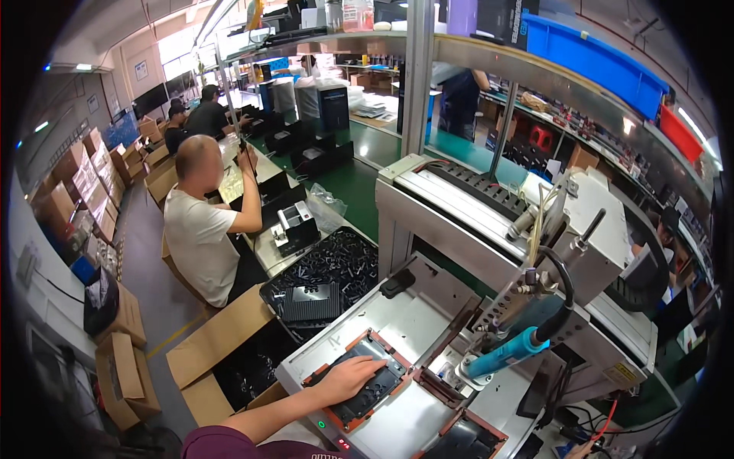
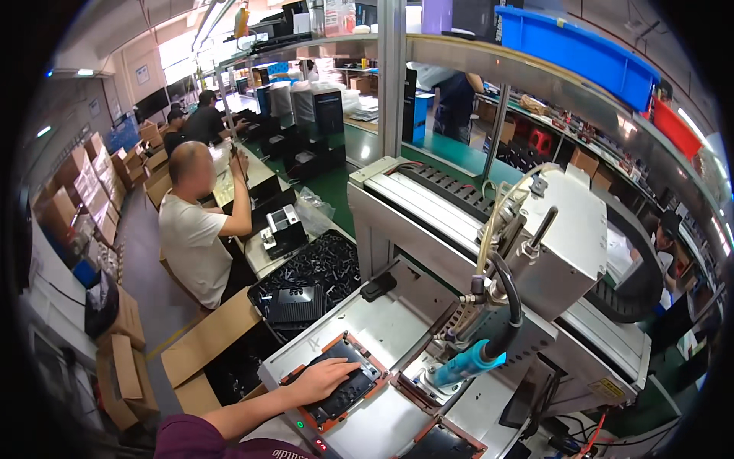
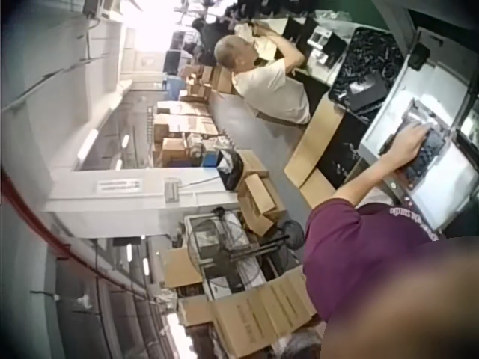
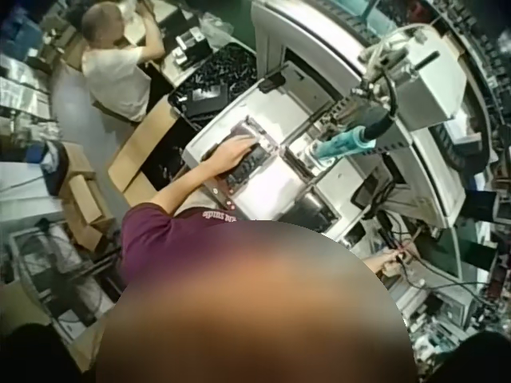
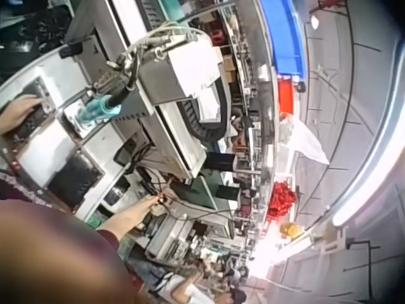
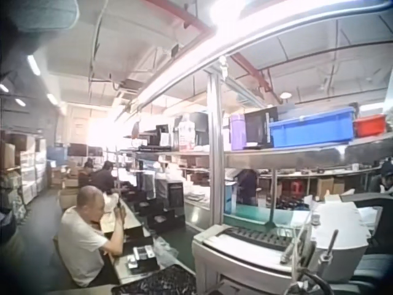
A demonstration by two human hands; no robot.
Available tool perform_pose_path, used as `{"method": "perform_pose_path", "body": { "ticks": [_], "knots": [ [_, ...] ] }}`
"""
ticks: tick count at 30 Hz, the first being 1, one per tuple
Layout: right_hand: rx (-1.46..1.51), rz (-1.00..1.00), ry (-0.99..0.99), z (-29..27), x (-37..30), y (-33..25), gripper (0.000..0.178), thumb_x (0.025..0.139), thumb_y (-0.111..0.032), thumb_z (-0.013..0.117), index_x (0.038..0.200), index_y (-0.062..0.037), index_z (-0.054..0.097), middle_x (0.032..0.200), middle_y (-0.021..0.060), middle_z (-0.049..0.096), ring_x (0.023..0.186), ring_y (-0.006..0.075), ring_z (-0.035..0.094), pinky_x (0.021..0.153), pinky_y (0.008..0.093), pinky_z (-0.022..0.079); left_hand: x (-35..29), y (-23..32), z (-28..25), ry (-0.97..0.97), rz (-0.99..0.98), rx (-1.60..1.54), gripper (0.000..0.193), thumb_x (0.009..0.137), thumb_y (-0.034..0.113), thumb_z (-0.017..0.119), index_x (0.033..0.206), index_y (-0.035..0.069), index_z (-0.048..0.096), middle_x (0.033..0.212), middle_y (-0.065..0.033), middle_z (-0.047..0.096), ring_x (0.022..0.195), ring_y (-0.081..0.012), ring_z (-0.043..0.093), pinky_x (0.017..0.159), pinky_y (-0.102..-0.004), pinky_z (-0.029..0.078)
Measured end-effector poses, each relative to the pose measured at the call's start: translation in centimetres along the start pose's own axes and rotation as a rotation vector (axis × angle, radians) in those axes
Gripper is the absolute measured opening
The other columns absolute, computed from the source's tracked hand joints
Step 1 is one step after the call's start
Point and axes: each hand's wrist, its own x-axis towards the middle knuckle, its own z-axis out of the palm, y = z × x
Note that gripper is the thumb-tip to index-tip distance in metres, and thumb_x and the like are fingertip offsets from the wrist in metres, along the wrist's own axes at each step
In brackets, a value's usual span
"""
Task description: Assembling electronic components by placing them into a machine and packaging finished parts into a box.
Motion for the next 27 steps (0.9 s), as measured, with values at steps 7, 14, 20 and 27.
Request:
{"method": "perform_pose_path", "body": {
  "ticks": [7, 14, 20, 27],
  "knots": [
    [-0.136, -0.032, -0.160, -0.5, -3.2, 3.5, 0.036, 0.087, -0.021, 0.061, 0.117, -0.0002, 0.059, 0.113, 0.0118, 0.063, 0.097, 0.0234, 0.061, 0.083, 0.0346, 0.049, 0.1, 0.2, -0.2, 0.018, 0.021, 0.032, 0.037, 0.082, 0.005, 0.064, 0.119, 0.006, 0.058, 0.113, -0.0085, 0.063, 0.107, -0.0283, 0.058, 0.091, -0.0358, 0.048],
    [-0.406, 0.036, -0.313, -12.3, -9.1, 2.7, 0.028, 0.091, -0.017, 0.056, 0.112, 0.0006, 0.061, 0.109, 0.0114, 0.065, 0.095, 0.0203, 0.061, 0.082, 0.0314, 0.047, 0.9, 0.1, -1.4, -0.023, -0.021, -0.113, 0.035, 0.085, 0.004, 0.060, 0.120, 0.004, 0.057, 0.110, -0.0155, 0.062, 0.105, -0.0325, 0.059, 0.089, -0.0370, 0.048],
    [-0.372, 0.020, -0.239, -18.1, -21.8, -20.8, 0.027, 0.093, -0.012, 0.050, 0.116, -0.0059, 0.061, 0.098, 0.0056, 0.066, 0.081, 0.0135, 0.059, 0.070, 0.0263, 0.046, -0.3, -2.5, -3.8, 0.162, -0.166, -0.115, 0.030, 0.087, 0.001, 0.056, 0.117, 0.000, 0.056, 0.115, -0.0172, 0.060, 0.108, -0.0303, 0.058, 0.093, -0.0338, 0.043],
    [-0.296, -0.033, -0.904, -6.5, -49.0, -49.2, 0.035, 0.092, -0.019, 0.053, 0.121, -0.0001, 0.055, 0.119, 0.0164, 0.059, 0.107, 0.0282, 0.057, 0.095, 0.0361, 0.042, -2.2, -5.5, -3.1, 0.009, -0.340, -0.453, 0.050, 0.092, 0.009, 0.052, 0.139, 0.001, 0.036, 0.134, -0.0216, 0.047, 0.125, -0.0271, 0.047, 0.102, -0.0342, 0.036]
  ]
}}
